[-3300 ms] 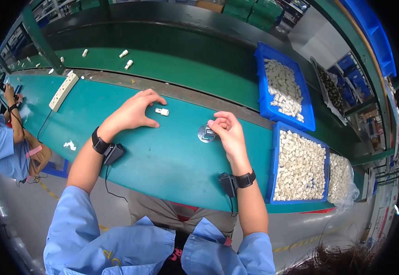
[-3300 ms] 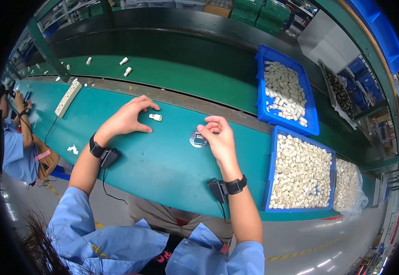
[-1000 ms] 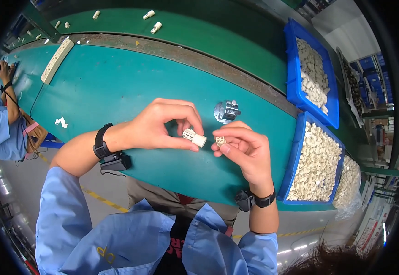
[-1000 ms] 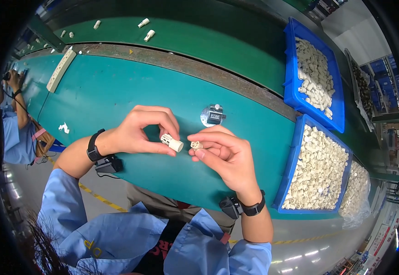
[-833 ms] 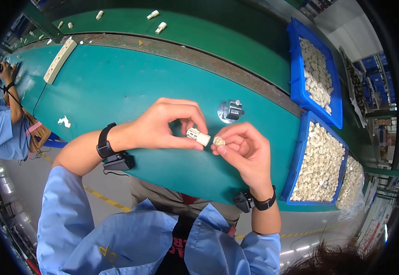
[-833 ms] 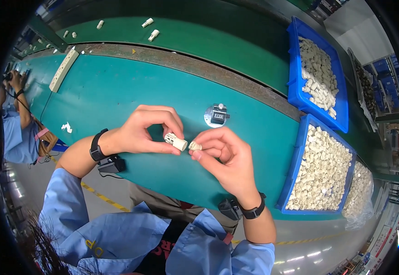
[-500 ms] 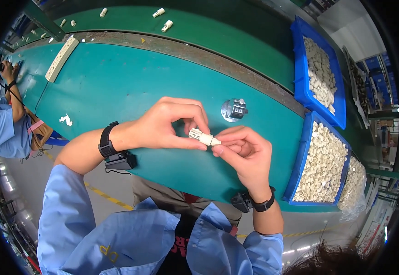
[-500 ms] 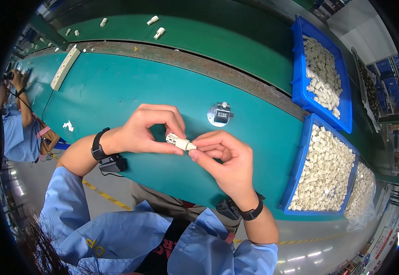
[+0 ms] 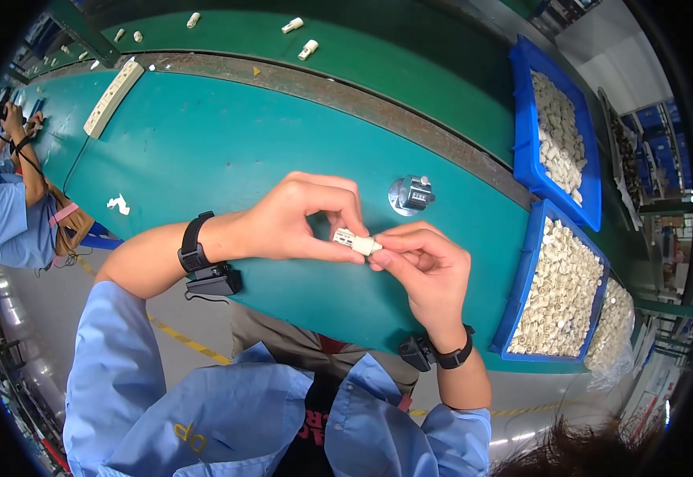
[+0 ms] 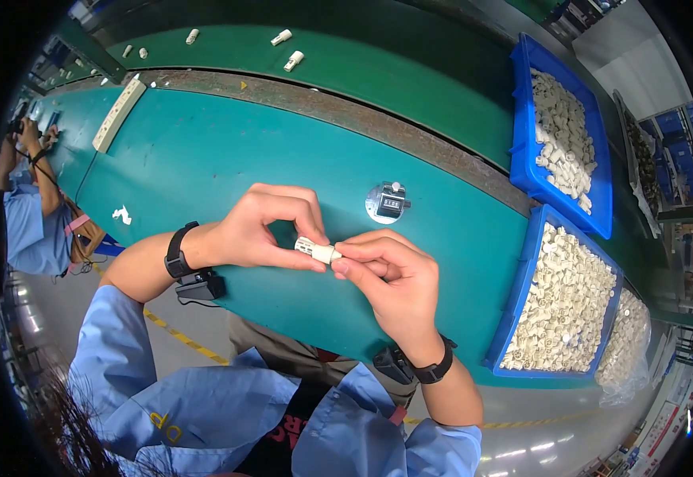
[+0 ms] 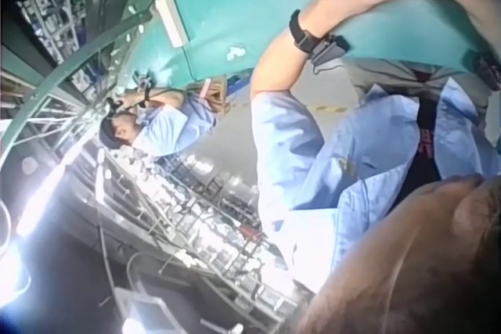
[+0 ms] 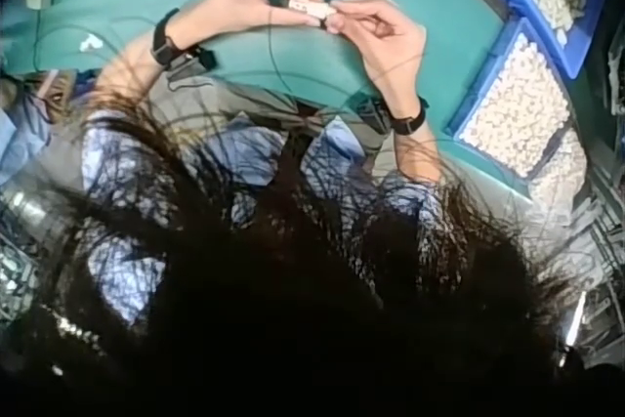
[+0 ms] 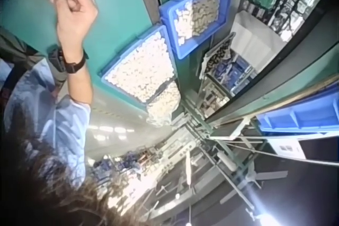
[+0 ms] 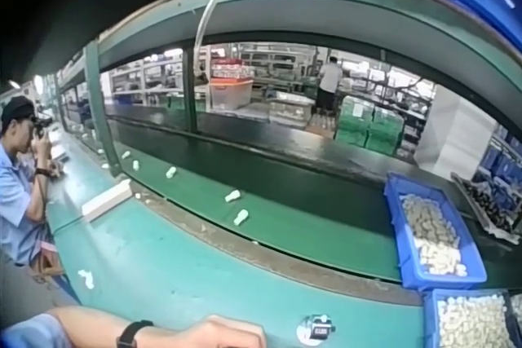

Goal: The person picks up a white plastic housing and a cap from the table, fits them together by hand, and sets the assembly down, repeating this process multiple times.

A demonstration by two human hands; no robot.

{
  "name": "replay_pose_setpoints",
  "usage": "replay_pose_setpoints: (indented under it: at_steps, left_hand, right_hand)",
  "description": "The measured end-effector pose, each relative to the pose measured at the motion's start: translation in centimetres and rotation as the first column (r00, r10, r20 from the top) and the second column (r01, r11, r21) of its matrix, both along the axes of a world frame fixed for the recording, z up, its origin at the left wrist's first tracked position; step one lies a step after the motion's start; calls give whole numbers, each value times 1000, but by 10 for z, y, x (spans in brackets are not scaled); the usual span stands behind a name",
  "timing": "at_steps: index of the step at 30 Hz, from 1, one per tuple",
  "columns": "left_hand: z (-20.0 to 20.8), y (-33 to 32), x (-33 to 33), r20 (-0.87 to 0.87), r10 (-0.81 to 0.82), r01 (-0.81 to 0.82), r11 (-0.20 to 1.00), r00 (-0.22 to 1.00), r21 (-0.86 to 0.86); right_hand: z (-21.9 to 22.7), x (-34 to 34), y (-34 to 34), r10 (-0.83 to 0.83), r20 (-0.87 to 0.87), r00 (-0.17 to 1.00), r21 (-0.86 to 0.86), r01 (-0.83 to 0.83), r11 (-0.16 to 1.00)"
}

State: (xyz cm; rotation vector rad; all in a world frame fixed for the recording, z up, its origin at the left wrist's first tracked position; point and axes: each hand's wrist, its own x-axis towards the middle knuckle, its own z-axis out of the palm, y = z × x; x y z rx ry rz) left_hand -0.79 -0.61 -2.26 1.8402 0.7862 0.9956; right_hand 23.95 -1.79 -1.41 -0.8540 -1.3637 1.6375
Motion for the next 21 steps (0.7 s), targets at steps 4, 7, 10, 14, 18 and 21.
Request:
replay_pose_setpoints:
  at_steps: [4, 7, 10, 14, 18, 21]
  left_hand:
    - [-1, 7, 6, 37, -27, 27, 999, 999, 17]
    - [9, 13, 20, 79, -84, 79, 994, 993, 69]
    - [23, 7, 20, 10, -61, 61, 998, 998, -23]
    - [34, 0, 10, 54, -15, 19, 997, 998, -69]
    - [34, -9, 1, -34, 55, -59, 988, 998, -145]
    - [37, -10, -5, -110, 2, -11, 996, 994, -86]
  right_hand:
    - [4, 3, 7, 6, 34, 999, 84, -9, 996]
    - [10, 14, 10, 25, 42, 999, 147, -31, 989]
    - [22, 17, 6, 80, 26, 996, -93, -78, 993]
    - [22, 55, 33, -190, -511, 838, -248, 67, 966]
    - [56, 67, 47, -465, -692, 553, -379, 270, 885]
    - [38, 59, 46, -333, -127, 934, 86, 345, 935]
